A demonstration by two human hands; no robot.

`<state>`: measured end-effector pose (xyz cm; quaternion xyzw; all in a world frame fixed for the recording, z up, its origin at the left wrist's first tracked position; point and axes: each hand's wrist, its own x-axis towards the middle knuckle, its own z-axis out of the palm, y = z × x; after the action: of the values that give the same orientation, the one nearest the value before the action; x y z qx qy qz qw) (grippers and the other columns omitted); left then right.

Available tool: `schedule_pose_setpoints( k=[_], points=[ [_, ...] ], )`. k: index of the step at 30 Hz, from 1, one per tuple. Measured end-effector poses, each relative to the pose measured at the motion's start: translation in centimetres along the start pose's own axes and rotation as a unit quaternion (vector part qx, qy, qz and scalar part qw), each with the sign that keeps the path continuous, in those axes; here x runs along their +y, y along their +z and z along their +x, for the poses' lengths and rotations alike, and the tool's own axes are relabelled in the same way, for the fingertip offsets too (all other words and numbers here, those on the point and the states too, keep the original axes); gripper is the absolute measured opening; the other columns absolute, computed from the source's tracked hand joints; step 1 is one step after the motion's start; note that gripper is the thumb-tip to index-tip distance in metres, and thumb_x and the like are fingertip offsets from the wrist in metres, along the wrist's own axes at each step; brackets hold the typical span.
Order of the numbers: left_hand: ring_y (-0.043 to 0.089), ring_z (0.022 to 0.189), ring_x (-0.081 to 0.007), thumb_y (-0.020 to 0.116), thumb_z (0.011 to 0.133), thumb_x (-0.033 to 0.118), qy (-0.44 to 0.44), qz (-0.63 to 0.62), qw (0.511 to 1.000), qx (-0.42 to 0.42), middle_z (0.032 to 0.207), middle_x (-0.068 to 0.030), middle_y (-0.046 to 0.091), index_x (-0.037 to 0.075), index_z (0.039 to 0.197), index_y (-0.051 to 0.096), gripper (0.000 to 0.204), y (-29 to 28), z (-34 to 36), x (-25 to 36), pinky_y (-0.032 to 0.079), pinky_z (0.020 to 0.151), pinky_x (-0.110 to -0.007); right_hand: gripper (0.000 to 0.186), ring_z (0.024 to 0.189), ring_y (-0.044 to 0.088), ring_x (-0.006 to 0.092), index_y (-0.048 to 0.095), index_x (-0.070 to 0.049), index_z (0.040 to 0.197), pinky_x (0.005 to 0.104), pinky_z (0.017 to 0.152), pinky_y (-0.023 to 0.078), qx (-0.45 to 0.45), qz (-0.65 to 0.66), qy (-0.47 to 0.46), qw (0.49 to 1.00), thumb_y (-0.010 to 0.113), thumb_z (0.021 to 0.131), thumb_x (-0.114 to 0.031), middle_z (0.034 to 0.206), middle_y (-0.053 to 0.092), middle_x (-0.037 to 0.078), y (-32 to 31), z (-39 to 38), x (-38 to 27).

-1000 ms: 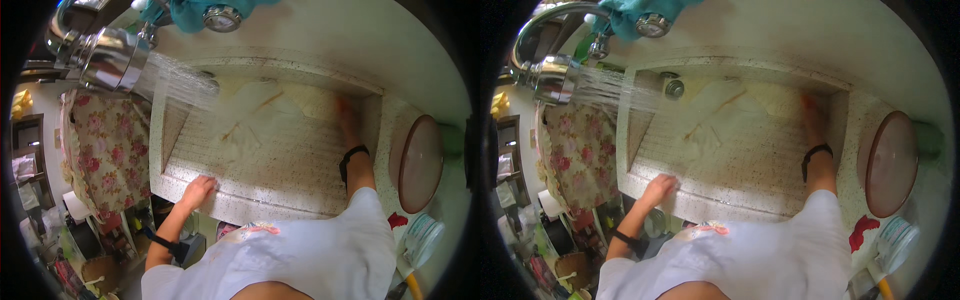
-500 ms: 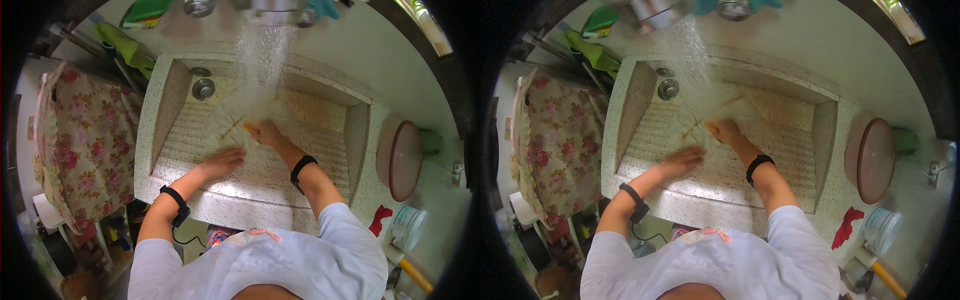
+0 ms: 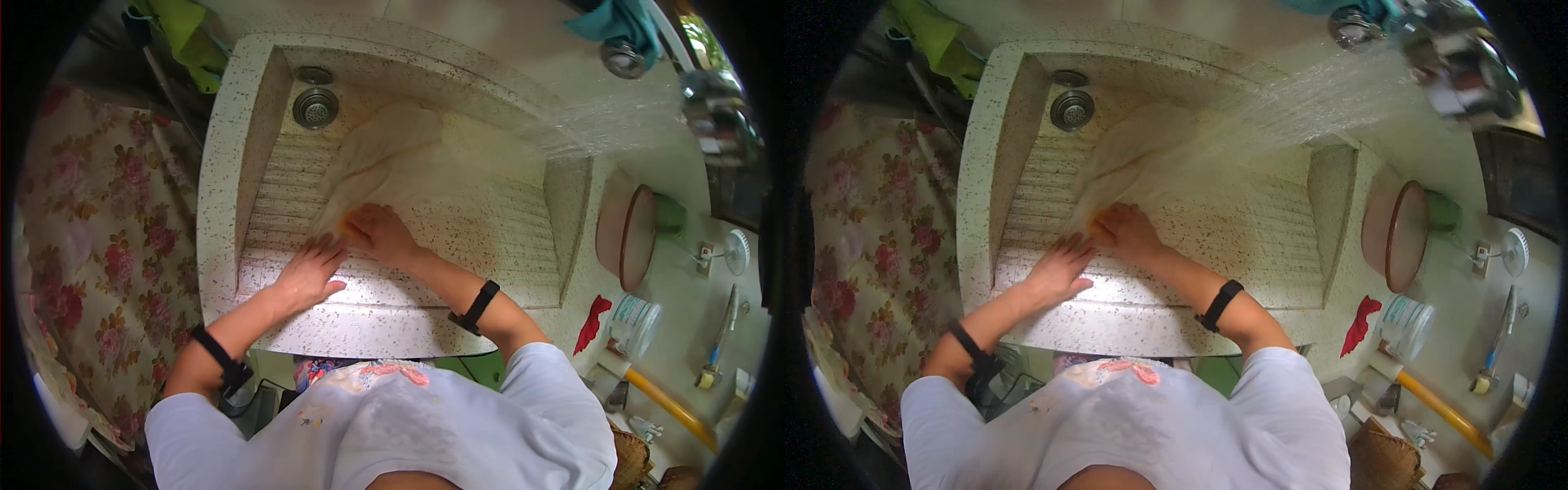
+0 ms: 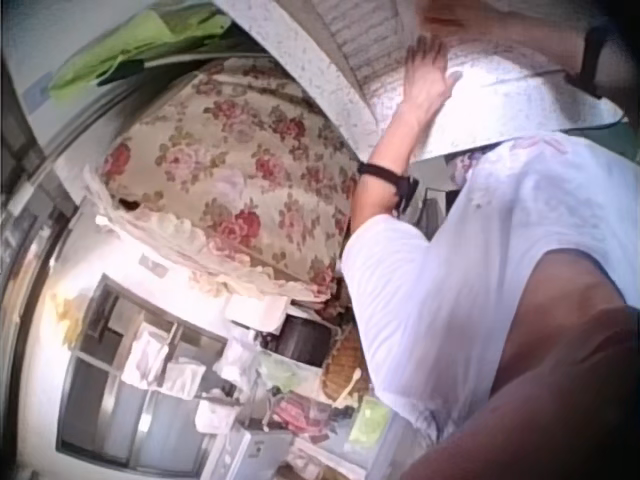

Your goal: The person washes a white cloth under a faucet in a sink and then uses the damp cloth to wipe the leaves of several potted plants on a window sill.

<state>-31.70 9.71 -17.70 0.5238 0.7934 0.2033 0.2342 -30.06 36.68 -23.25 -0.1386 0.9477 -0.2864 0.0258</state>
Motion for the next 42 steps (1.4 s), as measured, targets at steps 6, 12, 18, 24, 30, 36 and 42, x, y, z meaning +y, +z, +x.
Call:
schedule_pose_setpoints(
  k=[6,12,18,24,30,36,42],
  points=[
    [0.028,0.136,-0.0316,0.057,0.085,0.041,-0.121,-0.020,0.992,-0.012,0.143,-0.0132,0.038,0.000,0.133,0.045,0.063,0.1,-0.5,2.6,0.021,0.113,-0.045,0.025,0.089,0.059,0.0328,0.062,-0.004,0.105,0.0423,0.085,0.047,-0.149,-0.030,0.306,0.940,0.046,0.094,-0.019,0.095,0.063,0.017,-5.0,-0.4,6.1],
    [0.028,0.135,-0.0349,0.059,0.083,0.036,-0.180,-0.040,0.983,0.016,0.143,-0.0157,0.037,-0.001,0.132,0.044,0.064,0.0,-0.1,4.3,0.021,0.113,-0.047,0.025,0.091,0.057,0.0312,0.060,-0.005,0.101,0.0389,0.086,0.045,-0.144,-0.098,0.063,0.983,0.041,0.096,-0.020,0.091,0.061,0.017,-1.9,0.2,-0.8],
    [0.031,0.134,-0.0340,0.055,0.086,0.032,-0.164,-0.009,0.986,0.021,0.141,-0.0160,0.040,-0.002,0.132,0.043,0.059,-0.3,0.0,4.2,0.023,0.112,-0.046,0.043,0.087,0.063,0.0220,0.061,-0.006,0.103,0.0373,0.078,0.052,-0.213,-0.072,0.336,0.915,0.039,0.097,-0.042,0.098,0.064,0.012,-6.8,0.4,4.1],
    [0.034,0.132,-0.0342,0.056,0.085,0.026,-0.198,-0.017,0.980,0.000,0.139,-0.0162,0.043,-0.002,0.128,0.047,0.053,-0.4,0.2,4.6,0.026,0.111,-0.045,0.042,0.106,0.056,0.0311,0.060,-0.007,0.112,0.0426,0.085,0.048,-0.117,-0.005,0.183,0.976,0.051,0.090,-0.042,0.109,0.060,0.019,-2.6,-1.3,-1.2],
    [0.036,0.130,-0.0331,0.056,0.084,0.023,-0.182,0.002,0.981,0.062,0.137,-0.0144,0.046,-0.002,0.124,0.052,0.048,0.1,-0.2,4.5,0.029,0.110,-0.043,0.046,0.108,0.056,0.0287,0.055,-0.009,0.118,0.0406,0.089,0.048,-0.267,0.015,0.313,0.911,0.053,0.088,-0.045,0.115,0.057,0.017,-8.2,0.7,-0.1],
    [0.040,0.128,-0.0327,0.056,0.080,0.017,-0.198,-0.016,0.975,0.097,0.132,-0.0139,0.051,0.000,0.121,0.055,0.044,0.2,-0.2,4.8,0.030,0.110,-0.043,0.041,0.098,0.060,0.0296,0.060,-0.007,0.108,0.0423,0.084,0.049,-0.151,0.094,0.394,0.902,0.053,0.087,-0.042,0.096,0.064,0.016,-6.6,-2.3,3.2],
    [0.043,0.126,-0.0323,0.055,0.079,0.015,-0.201,-0.002,0.975,0.093,0.131,-0.0135,0.052,0.000,0.116,0.058,0.040,-0.1,0.0,4.8,0.032,0.108,-0.044,0.033,0.097,0.062,0.0278,0.063,-0.009,0.095,0.0443,0.080,0.049,-0.169,0.051,0.097,0.980,0.051,0.089,-0.039,0.098,0.066,0.018,-4.0,-1.1,-2.7]
  ],
)
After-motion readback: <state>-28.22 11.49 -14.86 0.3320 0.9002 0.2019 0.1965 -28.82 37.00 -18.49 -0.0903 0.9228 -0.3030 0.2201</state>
